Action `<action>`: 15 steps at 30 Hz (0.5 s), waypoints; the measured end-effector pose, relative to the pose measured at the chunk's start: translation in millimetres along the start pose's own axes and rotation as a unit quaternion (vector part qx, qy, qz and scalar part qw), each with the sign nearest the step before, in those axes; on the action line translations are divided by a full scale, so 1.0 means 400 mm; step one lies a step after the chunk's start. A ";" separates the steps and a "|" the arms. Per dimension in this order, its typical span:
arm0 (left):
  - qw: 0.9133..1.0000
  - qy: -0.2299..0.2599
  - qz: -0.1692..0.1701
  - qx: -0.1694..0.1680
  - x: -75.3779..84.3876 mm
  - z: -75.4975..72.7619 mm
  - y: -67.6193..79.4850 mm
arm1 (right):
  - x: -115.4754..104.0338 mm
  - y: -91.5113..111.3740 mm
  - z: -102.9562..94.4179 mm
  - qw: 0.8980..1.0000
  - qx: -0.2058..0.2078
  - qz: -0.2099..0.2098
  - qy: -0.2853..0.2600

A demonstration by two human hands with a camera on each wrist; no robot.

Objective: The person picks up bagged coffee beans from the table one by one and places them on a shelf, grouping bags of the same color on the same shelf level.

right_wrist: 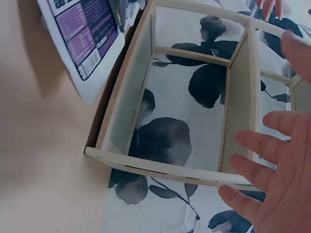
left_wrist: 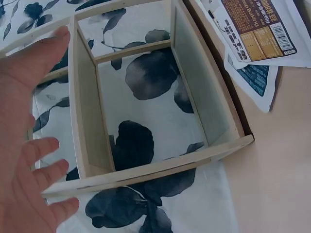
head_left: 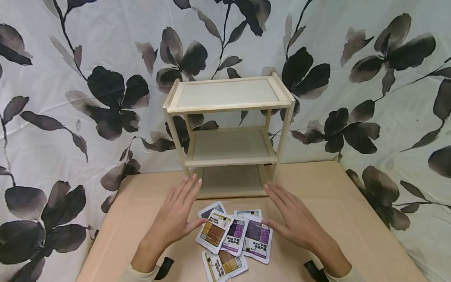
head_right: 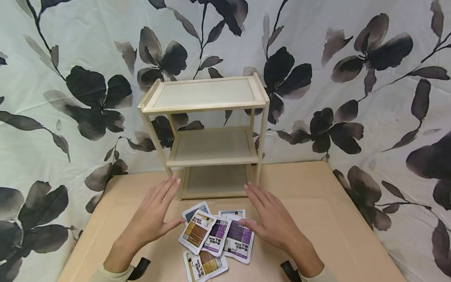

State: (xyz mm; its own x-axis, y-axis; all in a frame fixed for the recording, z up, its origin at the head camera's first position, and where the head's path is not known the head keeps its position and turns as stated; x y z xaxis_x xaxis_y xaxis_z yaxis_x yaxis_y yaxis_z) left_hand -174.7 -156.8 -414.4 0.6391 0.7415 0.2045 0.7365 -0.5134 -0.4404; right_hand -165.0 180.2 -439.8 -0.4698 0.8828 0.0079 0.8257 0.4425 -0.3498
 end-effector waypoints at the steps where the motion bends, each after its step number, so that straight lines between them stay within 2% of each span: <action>1: 1.000 0.008 0.008 0.007 -0.002 -0.002 0.000 | 0.000 0.001 -0.001 1.000 -0.001 0.005 -0.011; 8: 0.996 0.063 0.039 0.056 -0.018 -0.019 -0.001 | 0.005 0.007 -0.006 0.998 0.018 0.036 -0.054; 12: 0.993 0.092 0.030 0.070 -0.029 -0.028 -0.002 | 0.005 0.010 -0.002 0.996 0.024 0.052 -0.066; 15: 0.989 0.118 0.014 0.083 -0.042 -0.032 -0.002 | 0.002 0.010 0.005 0.994 0.014 0.069 -0.082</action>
State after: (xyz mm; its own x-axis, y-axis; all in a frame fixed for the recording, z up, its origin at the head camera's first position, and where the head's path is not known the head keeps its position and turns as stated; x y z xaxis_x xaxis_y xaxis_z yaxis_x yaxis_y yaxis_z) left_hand -183.4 -174.4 -406.2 0.7074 0.5958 0.3802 0.6837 -0.4406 -0.5817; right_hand -162.6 182.2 -443.3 -0.4001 0.8956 -0.1943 0.8775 0.3132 -0.3632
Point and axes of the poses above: each hand's wrist, its own y-axis away from the middle knuckle, its own z-axis out of the palm, x = y × z, the point moved 4 cm from there along -y, towards the middle knuckle, and after that the axes turned 13 degrees about y, right-handed, at the moved point
